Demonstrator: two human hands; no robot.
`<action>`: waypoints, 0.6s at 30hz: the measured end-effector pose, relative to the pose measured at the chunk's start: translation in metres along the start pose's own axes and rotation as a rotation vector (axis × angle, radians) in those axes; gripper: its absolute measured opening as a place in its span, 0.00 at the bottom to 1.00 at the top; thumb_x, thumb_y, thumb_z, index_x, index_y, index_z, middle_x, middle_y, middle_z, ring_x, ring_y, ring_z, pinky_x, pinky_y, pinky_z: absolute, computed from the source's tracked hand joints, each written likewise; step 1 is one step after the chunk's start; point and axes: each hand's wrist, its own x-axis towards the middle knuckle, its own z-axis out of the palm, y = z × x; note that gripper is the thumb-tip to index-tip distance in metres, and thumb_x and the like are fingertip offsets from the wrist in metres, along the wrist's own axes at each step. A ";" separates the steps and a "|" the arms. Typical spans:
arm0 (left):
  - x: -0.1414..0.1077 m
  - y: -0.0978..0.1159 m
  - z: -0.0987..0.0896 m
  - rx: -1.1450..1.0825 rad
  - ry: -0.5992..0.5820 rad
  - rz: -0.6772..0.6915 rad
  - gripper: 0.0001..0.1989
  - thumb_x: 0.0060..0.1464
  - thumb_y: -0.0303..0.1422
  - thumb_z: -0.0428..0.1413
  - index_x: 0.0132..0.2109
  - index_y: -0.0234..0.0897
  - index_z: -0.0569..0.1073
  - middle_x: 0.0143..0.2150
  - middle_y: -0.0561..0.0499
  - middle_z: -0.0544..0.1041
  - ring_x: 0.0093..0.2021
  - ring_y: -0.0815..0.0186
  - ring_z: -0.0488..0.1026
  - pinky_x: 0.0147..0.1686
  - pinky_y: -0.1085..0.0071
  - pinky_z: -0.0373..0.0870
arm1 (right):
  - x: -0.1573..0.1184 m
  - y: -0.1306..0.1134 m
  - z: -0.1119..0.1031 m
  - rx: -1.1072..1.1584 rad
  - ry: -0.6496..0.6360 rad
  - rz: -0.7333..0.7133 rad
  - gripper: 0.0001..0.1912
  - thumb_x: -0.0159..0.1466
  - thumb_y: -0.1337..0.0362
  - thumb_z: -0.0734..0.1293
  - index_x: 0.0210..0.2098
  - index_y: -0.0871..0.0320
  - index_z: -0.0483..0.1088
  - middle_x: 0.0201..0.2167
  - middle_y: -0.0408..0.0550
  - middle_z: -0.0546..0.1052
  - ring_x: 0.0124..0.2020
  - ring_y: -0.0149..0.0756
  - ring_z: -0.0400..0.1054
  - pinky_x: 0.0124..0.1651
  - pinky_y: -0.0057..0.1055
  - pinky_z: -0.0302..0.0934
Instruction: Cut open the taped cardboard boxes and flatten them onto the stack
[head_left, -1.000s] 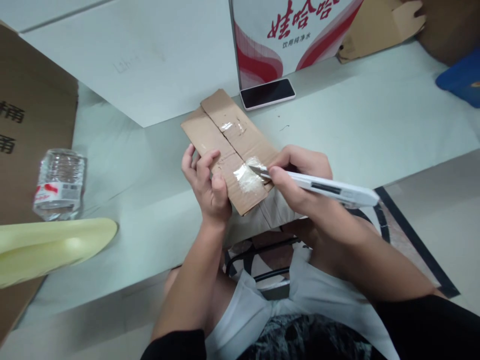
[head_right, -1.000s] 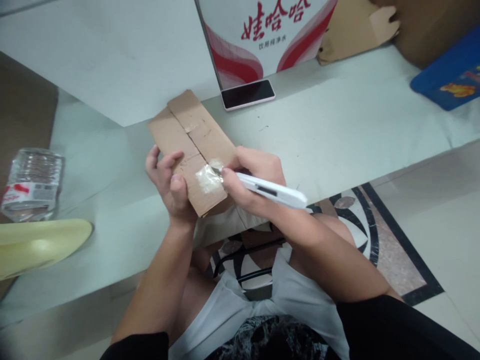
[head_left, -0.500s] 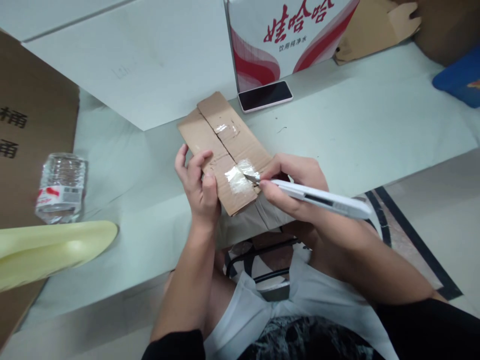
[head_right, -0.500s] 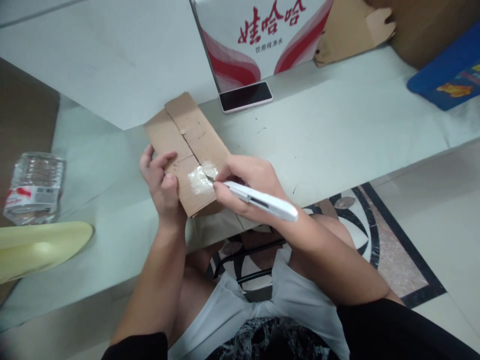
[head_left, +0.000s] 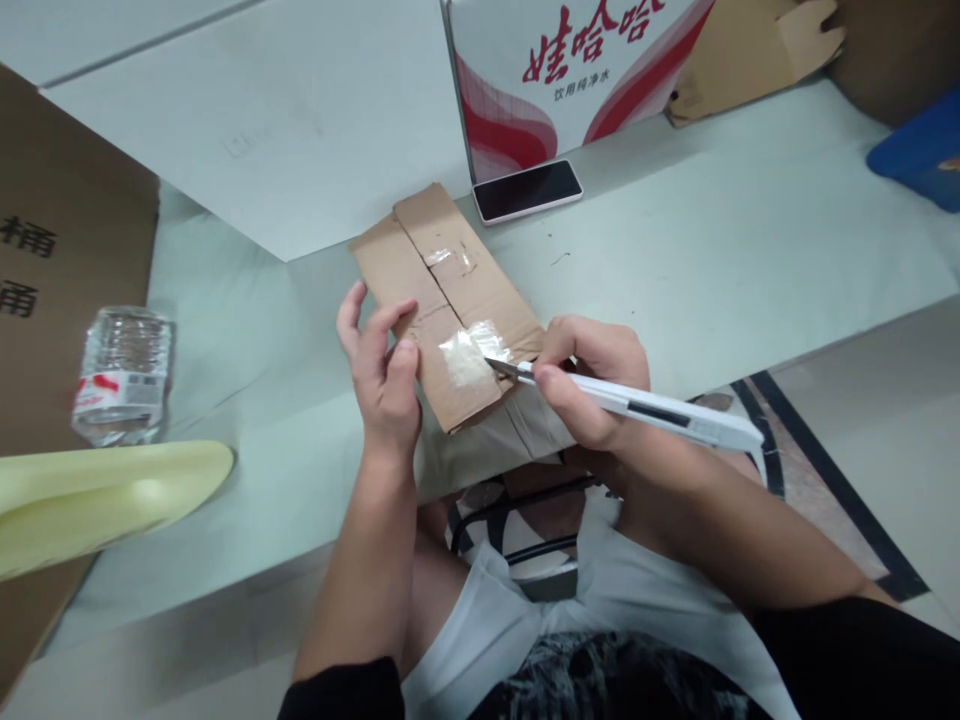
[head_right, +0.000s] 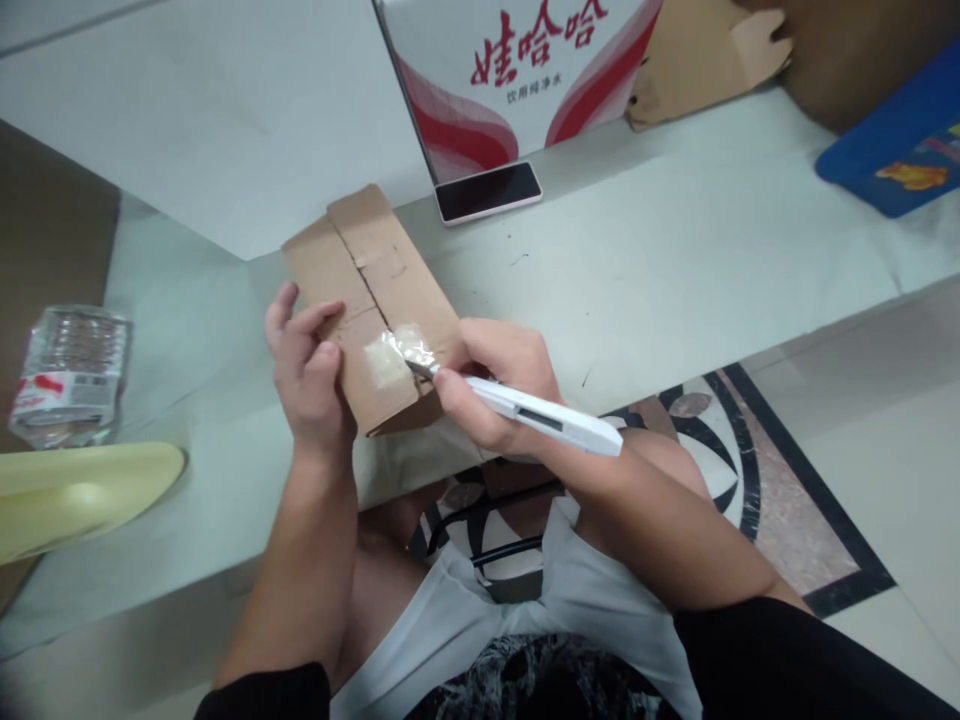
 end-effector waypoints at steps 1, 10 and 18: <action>-0.001 0.003 -0.001 -0.017 -0.037 0.047 0.31 0.58 0.62 0.54 0.56 0.45 0.76 0.74 0.44 0.58 0.78 0.44 0.52 0.75 0.47 0.52 | 0.000 0.000 0.001 -0.012 0.036 0.033 0.12 0.63 0.65 0.67 0.24 0.56 0.64 0.19 0.36 0.64 0.19 0.23 0.52 0.24 0.27 0.46; -0.009 0.015 -0.002 -0.060 -0.155 0.143 0.48 0.41 0.60 0.70 0.66 0.53 0.65 0.79 0.45 0.47 0.79 0.38 0.45 0.75 0.40 0.50 | -0.004 0.000 0.004 -0.001 0.105 0.077 0.15 0.69 0.55 0.66 0.28 0.55 0.68 0.21 0.39 0.67 0.21 0.26 0.55 0.25 0.29 0.49; -0.012 -0.010 -0.010 -0.206 0.117 0.014 0.33 0.58 0.52 0.61 0.67 0.48 0.69 0.74 0.46 0.63 0.75 0.49 0.60 0.74 0.52 0.57 | 0.003 0.025 -0.004 0.034 0.335 -0.017 0.14 0.70 0.51 0.64 0.32 0.52 0.66 0.29 0.45 0.69 0.33 0.37 0.68 0.38 0.40 0.67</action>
